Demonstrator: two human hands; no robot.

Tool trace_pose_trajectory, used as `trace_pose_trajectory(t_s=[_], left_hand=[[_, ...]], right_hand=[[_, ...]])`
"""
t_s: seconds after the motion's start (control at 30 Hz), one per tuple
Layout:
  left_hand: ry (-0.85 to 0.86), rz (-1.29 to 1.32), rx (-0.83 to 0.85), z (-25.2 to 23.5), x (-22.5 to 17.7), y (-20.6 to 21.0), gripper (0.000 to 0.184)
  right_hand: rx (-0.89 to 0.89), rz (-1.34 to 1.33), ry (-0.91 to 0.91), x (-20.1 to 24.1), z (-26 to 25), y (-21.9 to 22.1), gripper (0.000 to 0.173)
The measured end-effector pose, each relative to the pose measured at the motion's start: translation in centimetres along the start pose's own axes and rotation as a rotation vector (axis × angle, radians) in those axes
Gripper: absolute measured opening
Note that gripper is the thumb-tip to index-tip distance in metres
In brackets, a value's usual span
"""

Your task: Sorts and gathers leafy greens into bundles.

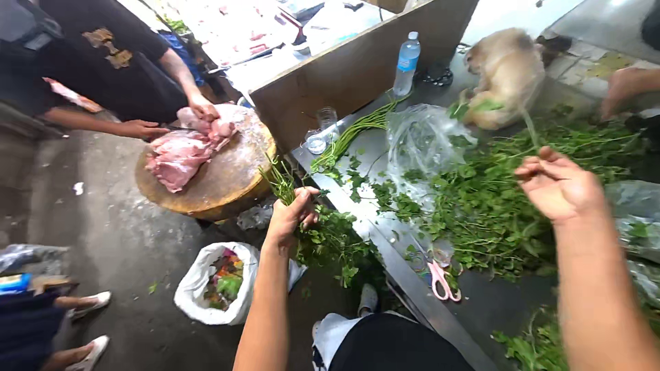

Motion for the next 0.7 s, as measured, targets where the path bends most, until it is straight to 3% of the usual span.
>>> trace_pose_trajectory(t_s=[0.1,0.2,0.3,0.37,0.53,0.7], left_hand=[[0.026,0.006,0.049,1.0,-2.0,-1.7,0.022],[0.044,-0.006,0.04,2.0,-3.5,-2.3,0.024],[0.071,-0.001,0.049,2.9,-4.3,-2.5,0.025],[0.085,0.023,0.067,3.4,-4.4,-2.7,0.025],[0.125,0.059,0.065,5.4,-5.8,-3.0,0.022],[0.223,0.069,0.187,9.1,-8.4,-4.5,0.027]], right_hand=[[0.045,0.14,-0.024,-0.7,-0.5,0.2,0.036],[0.088,0.56,-0.099,-2.0,-0.9,1.3,0.024],[0.116,1.043,-0.311,-1.3,-0.1,3.1,0.036],[0.145,1.213,-0.503,0.8,2.3,6.2,0.041],[0.373,1.187,-0.831,4.6,9.0,14.7,0.04],[0.586,1.14,-0.978,3.5,14.8,19.4,0.029]])
Point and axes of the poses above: each hand's wrist, its own z-axis away from the middle knuckle, its own y-axis out of the palm, x = y × z, the point moved 4 cm from there along -z, towards the middle knuckle, and after that the axes turned 4 degrees about z, right-handed, at the moved point
